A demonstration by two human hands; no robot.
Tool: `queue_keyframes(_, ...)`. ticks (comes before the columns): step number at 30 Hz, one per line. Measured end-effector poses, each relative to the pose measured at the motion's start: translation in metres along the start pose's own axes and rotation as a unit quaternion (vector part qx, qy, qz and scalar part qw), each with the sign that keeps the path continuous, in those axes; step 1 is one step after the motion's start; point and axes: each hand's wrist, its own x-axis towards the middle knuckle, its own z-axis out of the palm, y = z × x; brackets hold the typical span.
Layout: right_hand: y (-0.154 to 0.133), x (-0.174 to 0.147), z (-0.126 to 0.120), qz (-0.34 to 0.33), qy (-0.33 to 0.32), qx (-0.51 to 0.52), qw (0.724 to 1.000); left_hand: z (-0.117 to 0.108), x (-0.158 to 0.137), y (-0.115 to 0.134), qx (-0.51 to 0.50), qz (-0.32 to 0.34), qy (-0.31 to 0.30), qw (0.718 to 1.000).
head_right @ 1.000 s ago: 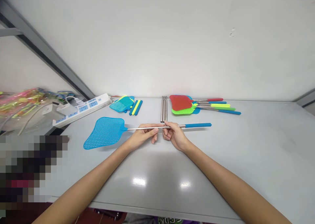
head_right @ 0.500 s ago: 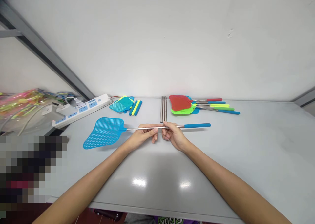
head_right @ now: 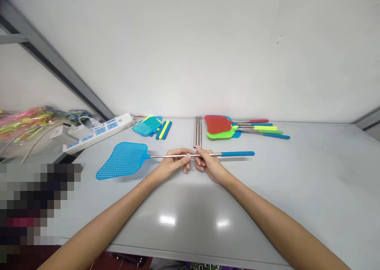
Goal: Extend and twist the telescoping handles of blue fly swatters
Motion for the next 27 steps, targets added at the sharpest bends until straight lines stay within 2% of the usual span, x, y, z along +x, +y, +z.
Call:
queue_keyframes(5, -0.002, -0.001, 0.005, 0.014, -0.010, -0.032, 0.999, 0.000, 0.000, -0.003, -0.002, 0.006, 0.013, 1.000)
queue_keyframes(13, 0.000, -0.007, 0.015, 0.056, -0.047, 0.065, 0.995, 0.003, -0.002, -0.006, -0.006, 0.019, 0.022, 1.000)
queue_keyframes(27, 0.004, -0.004, 0.011, 0.062, -0.021, 0.089, 0.994, 0.004, -0.002, -0.005, -0.016, 0.018, 0.030, 0.999)
